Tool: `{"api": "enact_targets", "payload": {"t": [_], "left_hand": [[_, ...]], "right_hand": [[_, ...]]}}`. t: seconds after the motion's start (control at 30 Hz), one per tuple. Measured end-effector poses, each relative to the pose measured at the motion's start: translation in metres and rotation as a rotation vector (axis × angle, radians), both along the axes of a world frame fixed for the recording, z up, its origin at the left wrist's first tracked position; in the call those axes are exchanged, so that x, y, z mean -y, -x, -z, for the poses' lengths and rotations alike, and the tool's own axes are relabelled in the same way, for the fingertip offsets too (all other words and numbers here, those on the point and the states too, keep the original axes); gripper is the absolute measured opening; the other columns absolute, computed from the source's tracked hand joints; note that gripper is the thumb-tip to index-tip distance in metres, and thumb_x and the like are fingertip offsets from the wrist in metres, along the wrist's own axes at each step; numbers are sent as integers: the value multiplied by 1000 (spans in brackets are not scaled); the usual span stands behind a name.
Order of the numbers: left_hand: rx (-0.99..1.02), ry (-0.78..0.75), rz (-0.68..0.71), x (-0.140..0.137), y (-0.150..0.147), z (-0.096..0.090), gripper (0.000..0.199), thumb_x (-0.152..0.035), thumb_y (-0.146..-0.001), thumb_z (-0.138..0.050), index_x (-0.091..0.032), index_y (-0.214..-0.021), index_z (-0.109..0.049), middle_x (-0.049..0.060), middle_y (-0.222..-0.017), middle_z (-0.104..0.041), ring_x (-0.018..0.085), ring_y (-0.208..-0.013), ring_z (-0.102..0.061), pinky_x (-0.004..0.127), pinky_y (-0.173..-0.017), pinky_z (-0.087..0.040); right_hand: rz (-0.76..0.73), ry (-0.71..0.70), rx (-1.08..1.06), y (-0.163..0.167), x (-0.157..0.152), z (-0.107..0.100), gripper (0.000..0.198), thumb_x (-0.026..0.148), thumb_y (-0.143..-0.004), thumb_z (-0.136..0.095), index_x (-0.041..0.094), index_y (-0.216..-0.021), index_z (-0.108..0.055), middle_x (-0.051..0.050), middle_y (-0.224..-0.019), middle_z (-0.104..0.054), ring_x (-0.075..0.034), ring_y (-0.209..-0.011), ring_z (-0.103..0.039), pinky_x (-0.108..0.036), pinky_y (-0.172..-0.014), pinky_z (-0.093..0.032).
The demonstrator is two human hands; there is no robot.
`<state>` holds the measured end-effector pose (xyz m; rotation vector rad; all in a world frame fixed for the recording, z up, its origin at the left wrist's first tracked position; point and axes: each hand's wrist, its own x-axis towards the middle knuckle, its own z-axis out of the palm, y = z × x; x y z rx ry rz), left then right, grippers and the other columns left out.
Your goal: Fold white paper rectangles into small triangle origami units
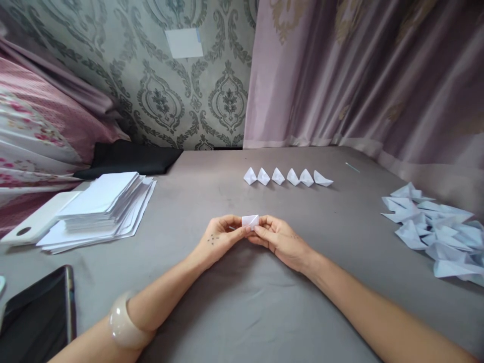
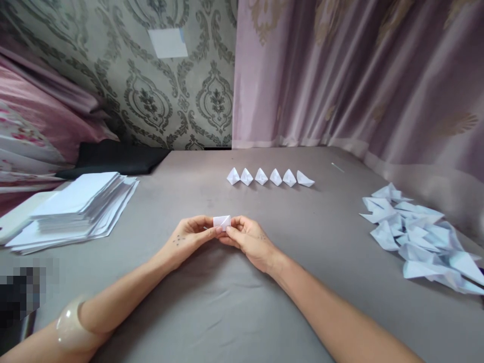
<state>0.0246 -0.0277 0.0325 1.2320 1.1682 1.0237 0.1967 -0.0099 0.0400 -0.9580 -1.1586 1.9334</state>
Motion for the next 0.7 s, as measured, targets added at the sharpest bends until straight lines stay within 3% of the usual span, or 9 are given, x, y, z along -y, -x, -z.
{"api": "enact_targets", "payload": {"t": [0.07, 0.13, 0.27, 0.33, 0.43, 0.57, 0.7], "left_hand": [[-83, -63, -1, 1, 0, -1, 29, -41, -75, -68, -13, -84, -69, 5, -78, -70, 15, -68, -62, 24, -64, -47], [-240, -196, -36, 3, 1, -3, 23, -37, -79, -64, -14, -79, -68, 3, -72, -67, 13, -66, -58, 24, -63, -45], [-593, -592, -71, 4, 2, -4, 13, -23, -84, -57, -16, -76, -64, 3, -75, -63, 14, -72, -55, 25, -67, -45], [-738, -788, -32, 4, 4, -2, 13, -19, -87, -52, -17, -81, -63, 5, -80, -64, 15, -76, -55, 27, -71, -46], [-975, -991, 49, 4, 8, 1, 20, -16, -92, -42, -17, -88, -62, 7, -86, -64, 16, -79, -53, 29, -73, -47], [-1202, -1065, 75, 5, 8, 3, 29, -14, -94, -34, -15, -80, -59, 8, -82, -60, 17, -75, -51, 31, -71, -46], [-1294, -1003, 155, 4, 4, 6, 32, -15, -94, -33, -15, -73, -56, 7, -74, -56, 18, -71, -48, 31, -65, -44]], "right_hand": [[-22, -39, 27, 0, 0, 1, 25, 35, -77, -67, 17, -92, -57, -5, -94, -65, -15, -94, -65, -33, -91, -51], [-6, -173, 162, 0, 0, 2, 23, 35, -79, -64, 17, -92, -56, -4, -92, -64, -15, -88, -65, -32, -81, -54], [190, -775, 580, -3, 0, 4, 20, 26, -79, -64, 22, -97, -58, -3, -96, -61, -13, -76, -59, -27, -67, -49], [195, -1037, 703, -5, 2, 5, 10, 22, -85, -58, 23, -94, -61, -3, -96, -60, -13, -78, -57, -27, -70, -47], [123, -1291, 887, -8, 4, 6, 19, 17, -92, -44, 21, -90, -62, -5, -90, -61, -16, -83, -56, -28, -74, -44], [84, -1479, 1089, -9, 6, 8, 24, 13, -93, -39, 18, -92, -62, -7, -90, -61, -18, -83, -53, -30, -75, -41], [1, -1487, 1194, -7, 7, 11, 23, 10, -91, -40, 18, -88, -62, -7, -88, -60, -18, -81, -53, -30, -71, -40]]}}
